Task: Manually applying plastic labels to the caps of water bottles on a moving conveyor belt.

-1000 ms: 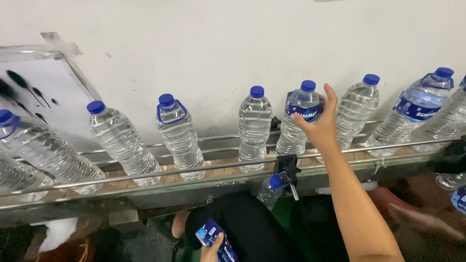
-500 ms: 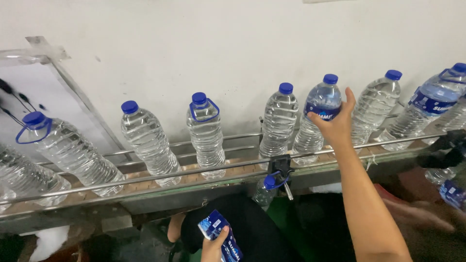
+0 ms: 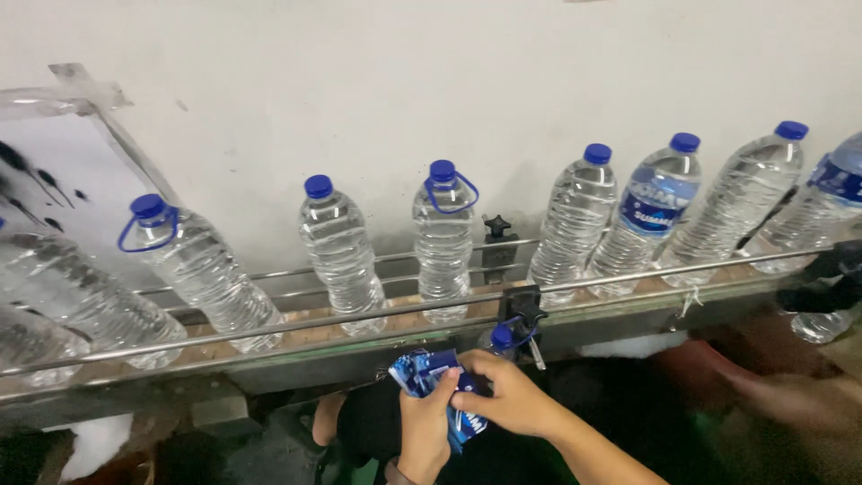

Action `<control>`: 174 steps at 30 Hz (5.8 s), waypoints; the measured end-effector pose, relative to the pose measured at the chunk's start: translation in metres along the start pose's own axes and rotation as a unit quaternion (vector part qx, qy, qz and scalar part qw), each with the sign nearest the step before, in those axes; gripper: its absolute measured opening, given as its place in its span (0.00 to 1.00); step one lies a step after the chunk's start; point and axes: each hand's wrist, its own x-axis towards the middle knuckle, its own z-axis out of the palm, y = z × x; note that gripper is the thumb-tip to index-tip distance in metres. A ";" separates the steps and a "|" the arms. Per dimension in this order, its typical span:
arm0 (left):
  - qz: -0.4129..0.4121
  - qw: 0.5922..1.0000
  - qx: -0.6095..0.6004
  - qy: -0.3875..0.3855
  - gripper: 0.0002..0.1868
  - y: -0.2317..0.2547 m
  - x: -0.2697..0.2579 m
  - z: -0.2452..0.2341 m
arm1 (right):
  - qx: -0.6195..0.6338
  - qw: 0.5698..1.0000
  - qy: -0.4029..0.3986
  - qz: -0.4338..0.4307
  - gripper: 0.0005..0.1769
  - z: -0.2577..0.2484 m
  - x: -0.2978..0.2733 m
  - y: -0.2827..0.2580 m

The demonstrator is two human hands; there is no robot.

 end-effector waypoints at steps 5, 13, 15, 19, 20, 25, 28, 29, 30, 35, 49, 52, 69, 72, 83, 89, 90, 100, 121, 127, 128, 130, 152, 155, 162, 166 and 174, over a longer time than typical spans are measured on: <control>-0.059 0.998 0.018 0.023 0.25 0.041 -0.004 -0.022 | 0.218 0.960 -0.170 -0.051 0.09 -0.007 0.026 -0.029; -0.059 0.990 -0.055 -0.119 0.14 0.034 0.017 -0.066 | -0.153 0.933 0.208 -0.250 0.14 -0.041 0.133 -0.177; -0.048 0.991 -0.040 -0.115 0.10 0.033 0.007 -0.067 | -0.190 0.950 0.114 -0.220 0.09 -0.008 0.166 -0.203; -0.066 0.990 0.117 -0.032 0.33 0.057 0.002 -0.083 | -0.312 0.907 0.070 -0.274 0.10 0.048 0.232 -0.177; -0.065 0.990 0.118 -0.031 0.33 0.066 0.003 -0.091 | -0.311 0.908 0.070 -0.274 0.10 0.055 0.229 -0.177; -0.103 0.990 0.085 0.037 0.26 0.091 0.021 -0.135 | -0.124 0.990 0.061 0.037 0.45 0.085 0.198 -0.195; -0.105 0.992 0.068 0.029 0.24 0.108 0.024 -0.150 | -0.011 0.983 0.180 -0.047 0.54 0.108 0.191 -0.158; -0.105 0.992 0.066 0.027 0.24 0.115 0.026 -0.153 | -0.014 0.983 0.179 -0.049 0.54 0.117 0.190 -0.146; -0.098 0.992 0.071 0.027 0.28 0.121 0.027 -0.157 | 0.000 0.979 0.201 -0.031 0.60 0.126 0.188 -0.133; -0.033 0.999 -0.011 0.021 0.20 0.138 0.047 -0.175 | 0.021 0.969 0.246 -0.017 0.69 0.146 0.176 -0.107; 0.018 0.999 -0.028 -0.001 0.24 0.246 0.028 -0.211 | 0.218 0.900 -0.360 -0.108 0.17 0.234 0.139 -0.170; 0.048 0.998 -0.026 -0.032 0.07 0.231 0.056 -0.244 | -0.164 0.971 -0.037 -0.171 0.09 0.220 0.173 -0.218; -0.039 0.999 0.031 0.021 0.17 0.273 0.060 -0.311 | -0.086 0.989 0.109 -0.058 0.63 0.262 0.244 -0.250; -0.056 0.998 0.035 0.020 0.18 0.280 0.063 -0.330 | -0.039 0.986 0.162 -0.018 0.66 0.287 0.243 -0.218; -0.033 0.998 -0.029 0.039 0.12 0.329 0.072 -0.367 | 0.013 0.960 0.275 0.042 0.76 0.363 0.212 -0.209; -0.018 0.995 -0.068 0.076 0.35 0.380 0.057 -0.388 | -0.113 0.985 -0.095 -0.089 0.37 0.487 0.166 -0.214; -0.005 0.995 -0.086 0.059 0.32 0.380 0.060 -0.396 | -0.062 0.986 -0.153 0.020 0.21 0.492 0.171 -0.216; -0.014 0.989 -0.143 -0.028 0.11 0.392 0.089 -0.456 | -0.123 0.950 0.157 -0.240 0.07 0.486 0.293 -0.354; -0.024 0.998 -0.038 0.050 0.25 0.458 0.111 -0.548 | 0.021 0.990 0.138 -0.001 0.74 0.582 0.311 -0.306; 0.001 0.993 -0.089 0.082 0.24 0.513 0.106 -0.575 | -0.123 0.982 0.056 -0.131 0.41 0.691 0.243 -0.314; 0.004 0.993 -0.089 0.080 0.24 0.524 0.102 -0.575 | -0.122 0.982 0.058 -0.134 0.41 0.702 0.245 -0.309; 0.028 0.982 -0.182 0.048 0.29 0.545 0.090 -0.578 | -0.008 0.973 -0.230 0.029 0.13 0.727 0.247 -0.298; -0.132 0.983 0.082 0.093 0.42 0.604 0.098 -0.678 | -0.214 0.960 0.000 -0.181 0.39 0.825 0.437 -0.487; -0.107 0.988 0.054 0.097 0.38 0.602 0.110 -0.698 | -0.044 0.998 -0.013 -0.034 0.60 0.832 0.412 -0.483; -0.105 0.991 0.023 0.074 0.30 0.602 0.121 -0.724 | 0.021 0.995 0.060 -0.079 0.70 0.838 0.403 -0.476; -0.119 0.989 0.030 0.087 0.34 0.604 0.131 -0.741 | 0.028 0.997 0.047 -0.046 0.69 0.840 0.399 -0.496; -0.113 0.991 0.050 0.055 0.31 0.623 0.145 -0.780 | 0.025 0.993 0.115 0.010 0.78 0.873 0.397 -0.436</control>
